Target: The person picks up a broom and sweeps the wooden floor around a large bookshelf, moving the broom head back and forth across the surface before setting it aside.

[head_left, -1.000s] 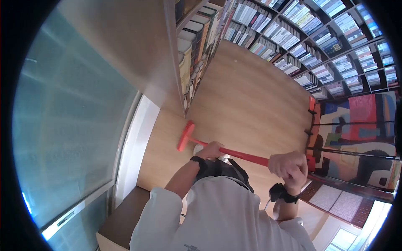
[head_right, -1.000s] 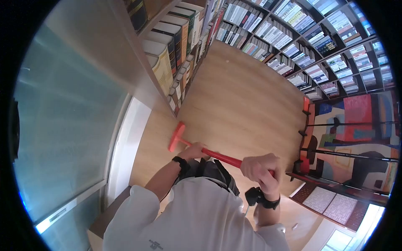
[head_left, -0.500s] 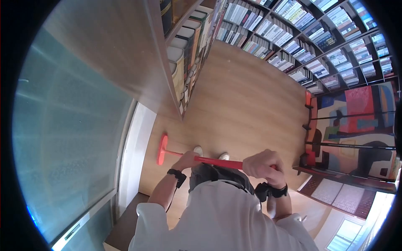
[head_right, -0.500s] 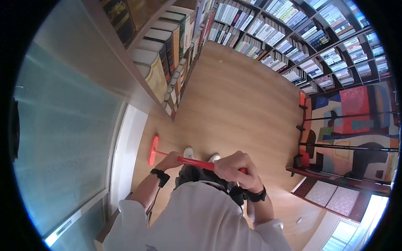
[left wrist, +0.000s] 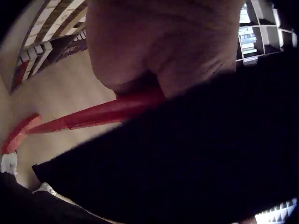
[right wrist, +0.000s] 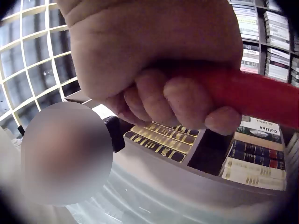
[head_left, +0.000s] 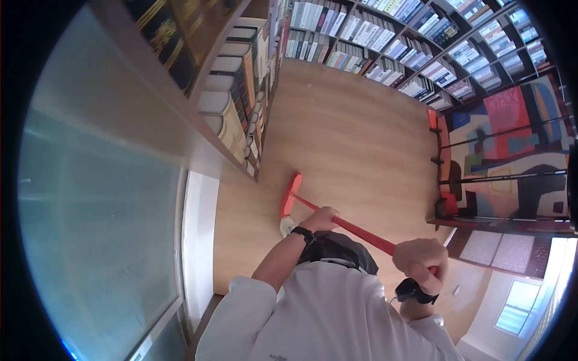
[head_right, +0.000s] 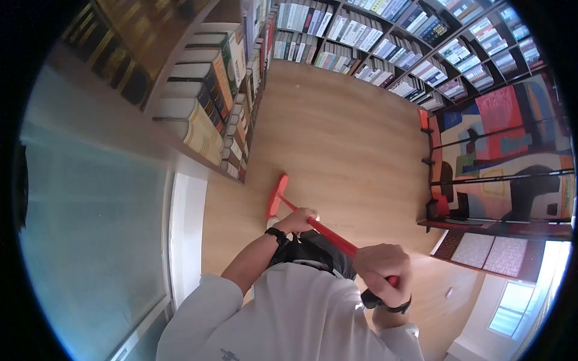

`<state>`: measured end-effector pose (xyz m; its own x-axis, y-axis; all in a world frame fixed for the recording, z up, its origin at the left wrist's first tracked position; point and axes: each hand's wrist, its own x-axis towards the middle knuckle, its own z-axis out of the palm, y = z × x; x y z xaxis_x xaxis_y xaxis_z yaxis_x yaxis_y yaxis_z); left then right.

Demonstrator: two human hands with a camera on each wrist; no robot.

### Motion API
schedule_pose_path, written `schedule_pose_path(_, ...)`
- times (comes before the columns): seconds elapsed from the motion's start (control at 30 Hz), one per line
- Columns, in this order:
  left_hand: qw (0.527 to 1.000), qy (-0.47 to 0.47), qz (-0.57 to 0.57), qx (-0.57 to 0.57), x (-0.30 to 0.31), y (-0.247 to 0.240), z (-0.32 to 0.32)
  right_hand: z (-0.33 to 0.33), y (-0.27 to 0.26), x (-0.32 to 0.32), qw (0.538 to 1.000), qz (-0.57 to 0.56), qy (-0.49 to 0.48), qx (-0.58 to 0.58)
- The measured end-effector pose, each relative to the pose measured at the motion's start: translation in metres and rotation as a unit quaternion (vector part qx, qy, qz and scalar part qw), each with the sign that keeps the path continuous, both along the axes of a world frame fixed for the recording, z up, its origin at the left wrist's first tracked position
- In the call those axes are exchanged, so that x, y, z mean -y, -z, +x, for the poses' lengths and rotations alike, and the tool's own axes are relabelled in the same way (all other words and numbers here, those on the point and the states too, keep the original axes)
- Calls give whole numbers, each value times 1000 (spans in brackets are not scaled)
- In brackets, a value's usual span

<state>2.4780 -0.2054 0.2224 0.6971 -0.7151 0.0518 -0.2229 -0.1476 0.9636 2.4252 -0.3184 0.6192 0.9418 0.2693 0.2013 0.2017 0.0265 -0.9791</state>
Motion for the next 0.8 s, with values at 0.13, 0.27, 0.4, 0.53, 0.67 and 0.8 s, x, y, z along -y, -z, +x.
schedule_pose_path(0.13, 998, -1, 68, -16, -11, -42, 2, -5, -6, 19, 996, 78, 34, 0)
schedule_pose_path(0.27, 992, -109, 65, 15, -45, -13, 14, 14, 34, 35, 997, 75, -22, -29)
schedule_pose_path(0.4, 985, -107, 129, -35, -59, -24, 42, 54, 39, 32, 993, 105, -45, -31)
schedule_pose_path(0.53, 978, -135, 154, -34, -33, -26, 60, 84, 42, 62, 994, 72, -73, -48)
schedule_pose_path(0.67, 982, -133, 129, -35, 17, 0, 75, 103, 53, 110, 993, 99, -43, -51)
schedule_pose_path(0.8, 989, -27, 145, -13, 82, 0, 104, 107, 40, 170, 996, -6, -19, -88)
